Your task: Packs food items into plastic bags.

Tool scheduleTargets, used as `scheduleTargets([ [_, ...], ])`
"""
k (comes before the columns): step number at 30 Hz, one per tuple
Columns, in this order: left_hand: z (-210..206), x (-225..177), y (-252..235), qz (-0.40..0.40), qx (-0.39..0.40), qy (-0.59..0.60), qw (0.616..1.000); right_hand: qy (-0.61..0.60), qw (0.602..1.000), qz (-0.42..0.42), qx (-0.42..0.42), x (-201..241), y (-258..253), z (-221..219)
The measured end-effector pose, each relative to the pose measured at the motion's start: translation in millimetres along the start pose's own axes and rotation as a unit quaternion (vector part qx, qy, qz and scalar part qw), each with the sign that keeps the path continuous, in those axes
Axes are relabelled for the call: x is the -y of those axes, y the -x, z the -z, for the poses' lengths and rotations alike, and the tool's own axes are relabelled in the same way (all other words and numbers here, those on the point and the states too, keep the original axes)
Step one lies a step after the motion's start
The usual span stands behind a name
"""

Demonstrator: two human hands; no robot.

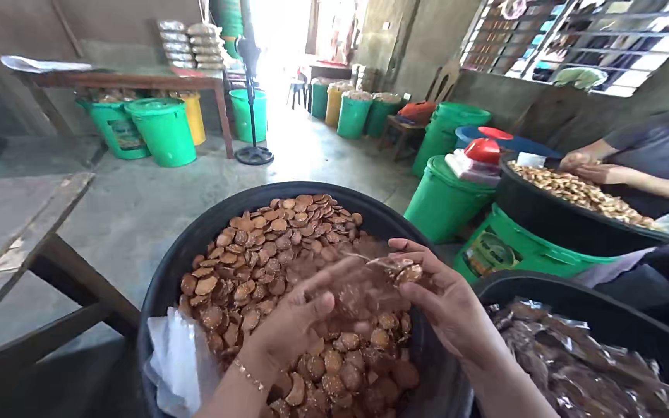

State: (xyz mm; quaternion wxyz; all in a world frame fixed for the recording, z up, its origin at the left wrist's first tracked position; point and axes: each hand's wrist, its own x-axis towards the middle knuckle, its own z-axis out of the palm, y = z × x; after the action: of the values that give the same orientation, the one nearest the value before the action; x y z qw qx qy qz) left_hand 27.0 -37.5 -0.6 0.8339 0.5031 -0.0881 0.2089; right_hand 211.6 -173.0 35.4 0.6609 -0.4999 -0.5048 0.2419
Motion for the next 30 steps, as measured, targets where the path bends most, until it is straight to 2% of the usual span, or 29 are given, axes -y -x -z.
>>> scheduleTargets([
  [2, -12.2, 6.7, 1.0, 0.028, 0.017, -0.021, 0.999, 0.052, 0.997, 0.039, 0.049, -0.1, 1.3, -0.3],
  [5, -34.3, 19.5, 9.9, 0.057, -0.051, 0.003, 0.997, 0.154, 0.968, 0.099, 0.169, 2.8, 9.0, 7.8],
  [6, -38.4, 23.7, 13.8, 0.066, -0.057, 0.017, 0.996, 0.186, 0.960, 0.116, 0.172, 4.1, 13.4, 11.2],
  [8, -43.9, 28.5, 20.9, 0.090, -0.052, 0.038, 0.994, 0.244, 0.955, 0.140, 0.096, 2.6, 24.8, 12.9],
  [10, -46.7, 32.6, 26.9, 0.117, -0.037, 0.041, 0.992, 0.254, 0.958, 0.123, 0.041, 1.5, 35.0, 7.5],
  [12, -48.6, 38.8, 33.2, 0.128, -0.042, 0.053, 0.989, 0.198, 0.972, 0.105, 0.070, -0.2, 40.7, 5.8],
  [14, -51.3, 43.3, 39.6, 0.116, -0.072, 0.076, 0.988, 0.138, 0.972, 0.117, 0.147, -0.6, 41.5, 13.9],
  [16, -52.4, 46.6, 43.8, 0.087, -0.073, 0.097, 0.989, 0.165, 0.953, 0.151, 0.205, 2.9, 41.8, 23.2],
  [18, -56.0, 52.1, 45.2, 0.069, -0.081, 0.121, 0.987, 0.213, 0.935, 0.170, 0.227, 7.2, 46.9, 26.3],
  [22, -73.3, 58.1, 38.5, 0.069, -0.208, 0.122, 0.968, 0.204, 0.944, 0.125, 0.227, 16.1, 51.1, 41.2],
  [26, -81.3, 63.4, 28.4, 0.061, -0.234, 0.088, 0.966, 0.230, 0.946, 0.077, 0.214, 20.0, 65.1, 42.8],
  [28, -93.5, 67.1, 26.1, 0.083, -0.281, 0.044, 0.955, 0.235, 0.950, 0.037, 0.203, 24.2, 72.1, 37.8],
  [30, -104.0, 70.1, 21.1, 0.087, -0.333, -0.006, 0.939, 0.236, 0.961, -0.004, 0.146, 27.2, 77.7, 32.5],
])
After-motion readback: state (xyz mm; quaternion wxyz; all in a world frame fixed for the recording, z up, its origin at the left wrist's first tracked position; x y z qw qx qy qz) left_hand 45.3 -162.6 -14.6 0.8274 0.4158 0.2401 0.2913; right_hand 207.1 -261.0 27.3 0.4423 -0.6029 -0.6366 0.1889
